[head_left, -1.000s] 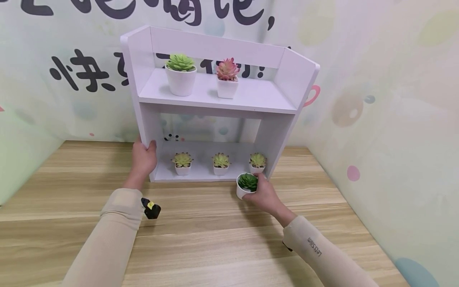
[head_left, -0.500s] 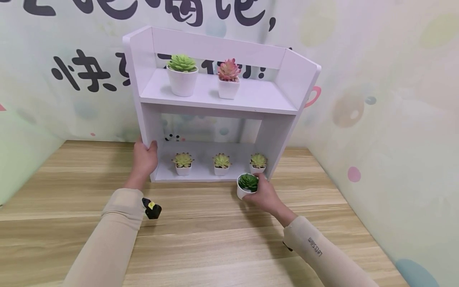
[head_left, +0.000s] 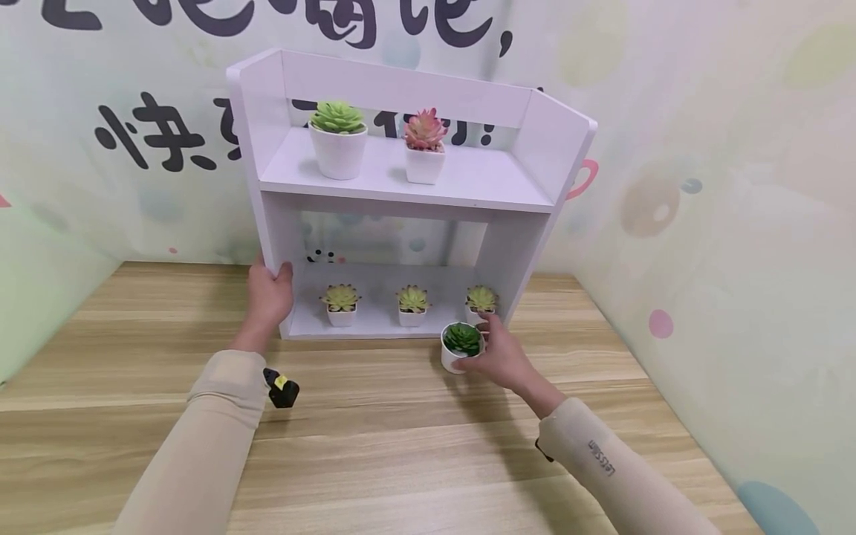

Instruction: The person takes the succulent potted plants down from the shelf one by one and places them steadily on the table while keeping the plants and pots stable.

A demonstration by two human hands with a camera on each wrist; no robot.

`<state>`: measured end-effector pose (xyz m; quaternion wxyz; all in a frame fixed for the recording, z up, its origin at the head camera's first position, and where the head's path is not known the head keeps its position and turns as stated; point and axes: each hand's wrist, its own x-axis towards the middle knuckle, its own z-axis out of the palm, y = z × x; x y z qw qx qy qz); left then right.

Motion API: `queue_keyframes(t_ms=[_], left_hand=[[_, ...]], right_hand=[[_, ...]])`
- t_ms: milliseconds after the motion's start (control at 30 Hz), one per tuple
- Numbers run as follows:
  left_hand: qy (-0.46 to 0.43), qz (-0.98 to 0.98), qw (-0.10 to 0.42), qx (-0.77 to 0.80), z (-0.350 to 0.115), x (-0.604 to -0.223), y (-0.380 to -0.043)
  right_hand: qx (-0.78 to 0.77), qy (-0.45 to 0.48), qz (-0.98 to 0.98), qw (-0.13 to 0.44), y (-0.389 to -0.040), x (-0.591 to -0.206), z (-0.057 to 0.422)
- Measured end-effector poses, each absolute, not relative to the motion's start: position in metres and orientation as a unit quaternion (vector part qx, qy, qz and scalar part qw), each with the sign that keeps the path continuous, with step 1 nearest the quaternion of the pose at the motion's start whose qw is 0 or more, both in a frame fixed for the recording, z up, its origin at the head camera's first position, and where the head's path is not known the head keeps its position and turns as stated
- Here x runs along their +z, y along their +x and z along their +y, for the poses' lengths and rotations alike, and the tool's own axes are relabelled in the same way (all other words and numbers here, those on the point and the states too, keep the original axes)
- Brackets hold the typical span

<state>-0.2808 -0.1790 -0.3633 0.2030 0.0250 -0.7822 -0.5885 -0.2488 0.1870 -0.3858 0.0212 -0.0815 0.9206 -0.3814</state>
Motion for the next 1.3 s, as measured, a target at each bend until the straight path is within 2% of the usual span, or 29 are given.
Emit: queue_keyframes(t_ms=[367, 667, 1033, 1300], left_hand=[[0.022, -0.791, 0.185, -0.583, -0.185, -0.362, -0.279], [0.027, -0.804, 0.165, -0.571, -0.189, -0.36, -0.278], [0.044, -0.815, 0.164, -0.554, -0.187, -0.352, -0.276], [0.039, -0.805, 0.206, -0.555, -0.185, -0.335, -0.28]], right_hand=[[-0.378, -0.118, 0.918, 0.037, -0.243, -0.36, 0.186], [-0.377, -0.15, 0.914, 0.013, -0.238, -0.334, 0.177], [-0.376, -0.171, 0.911, 0.003, -0.227, -0.303, 0.168], [-0.384, -0.19, 0.904, -0.011, -0.224, -0.279, 0.161]])
